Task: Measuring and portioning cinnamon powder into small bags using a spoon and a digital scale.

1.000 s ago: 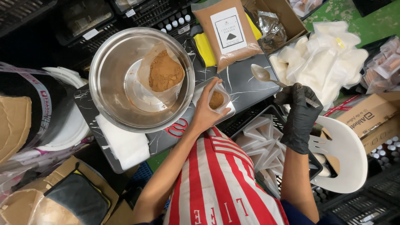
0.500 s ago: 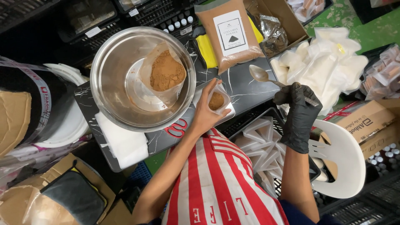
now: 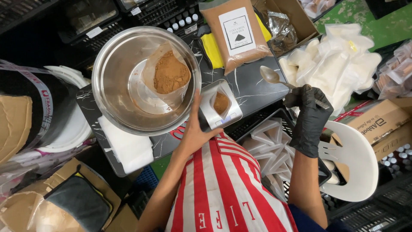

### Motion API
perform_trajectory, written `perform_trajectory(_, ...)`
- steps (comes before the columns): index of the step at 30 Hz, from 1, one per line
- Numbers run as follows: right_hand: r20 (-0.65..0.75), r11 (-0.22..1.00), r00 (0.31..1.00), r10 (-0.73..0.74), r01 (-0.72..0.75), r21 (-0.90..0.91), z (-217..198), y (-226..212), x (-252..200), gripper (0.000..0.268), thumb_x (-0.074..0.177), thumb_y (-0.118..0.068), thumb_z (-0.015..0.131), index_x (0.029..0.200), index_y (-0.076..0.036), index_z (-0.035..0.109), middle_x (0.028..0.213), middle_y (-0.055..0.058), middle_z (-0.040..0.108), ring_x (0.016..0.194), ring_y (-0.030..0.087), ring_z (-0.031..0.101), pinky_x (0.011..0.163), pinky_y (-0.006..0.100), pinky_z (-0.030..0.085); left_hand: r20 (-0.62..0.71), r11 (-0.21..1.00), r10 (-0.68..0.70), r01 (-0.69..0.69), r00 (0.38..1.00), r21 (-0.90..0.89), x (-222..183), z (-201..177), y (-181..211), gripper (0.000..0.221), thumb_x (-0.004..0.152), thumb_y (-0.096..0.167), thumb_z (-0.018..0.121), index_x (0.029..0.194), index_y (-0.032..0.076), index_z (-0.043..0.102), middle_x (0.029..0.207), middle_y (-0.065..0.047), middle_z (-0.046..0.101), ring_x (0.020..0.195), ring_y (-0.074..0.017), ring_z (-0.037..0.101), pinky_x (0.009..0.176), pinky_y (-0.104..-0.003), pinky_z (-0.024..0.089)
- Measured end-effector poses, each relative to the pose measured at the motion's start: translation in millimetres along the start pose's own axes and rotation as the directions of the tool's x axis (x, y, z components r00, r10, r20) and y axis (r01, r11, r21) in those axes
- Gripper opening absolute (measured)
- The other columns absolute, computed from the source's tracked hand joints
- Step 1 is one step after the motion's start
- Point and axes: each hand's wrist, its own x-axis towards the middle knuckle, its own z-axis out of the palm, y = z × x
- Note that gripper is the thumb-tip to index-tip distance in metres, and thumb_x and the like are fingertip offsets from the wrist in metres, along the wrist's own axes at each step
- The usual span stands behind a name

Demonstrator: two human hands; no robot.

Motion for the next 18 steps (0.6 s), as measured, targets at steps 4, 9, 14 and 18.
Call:
perform_trajectory(4,0.008,1.000,1.000,-0.017,0.016,0.006,0.4,6.9,4.9,0.028,0.111,-0.023,0.071,0.093,-0.002,0.072,0.075,0.019,0.071,0.060,0.023,0.072,0.067,0.030,0.061,-0.072,0.998,-0.039,0.035,0.997,-0.060,-16.2,-4.1,-4.7,0.126,0.084,0.015,0.090,0.170,0.013,-0.002,0.178,-0.019,0.007,0.160,-0.0407,0.023,0.130,-0.054,0.025)
perform_trajectory(9,0.031,0.998,0.998,-0.063,0.064,-0.029,7.3,7.5,6.4,0.020,0.109,-0.014,0.076,0.093,-0.002,0.070,0.076,0.020,0.071,0.062,0.025,0.072,0.070,0.033,0.062,-0.091,0.994,-0.083,0.076,0.992,-0.080,-18.7,-2.6,-15.6,0.111,0.090,0.006,0.081,0.169,0.009,0.003,0.176,-0.019,0.012,0.158,-0.0381,0.027,0.129,-0.053,0.028)
perform_trajectory(14,0.055,0.992,0.991,-0.121,0.122,-0.015,5.5,14.9,7.8,0.021,0.114,-0.023,0.068,0.106,-0.004,0.070,0.081,0.020,0.072,0.067,0.023,0.072,0.072,0.030,0.059,-0.067,0.987,-0.141,0.134,0.988,-0.092,-1.1,6.2,-20.5,0.079,0.098,-0.005,0.060,0.167,0.007,0.023,0.171,-0.016,0.032,0.156,-0.0352,0.033,0.128,-0.047,0.033)
perform_trajectory(18,0.082,0.986,0.983,-0.164,0.166,-0.014,1.0,17.1,7.3,0.029,0.119,-0.030,0.058,0.117,-0.003,0.067,0.087,0.020,0.073,0.073,0.023,0.073,0.074,0.029,0.059,0.048,0.988,-0.148,0.150,0.988,-0.042,12.3,6.5,-23.3,0.093,0.089,-0.011,0.064,0.169,0.010,0.021,0.172,-0.017,0.028,0.158,-0.0353,0.028,0.130,-0.046,0.028)
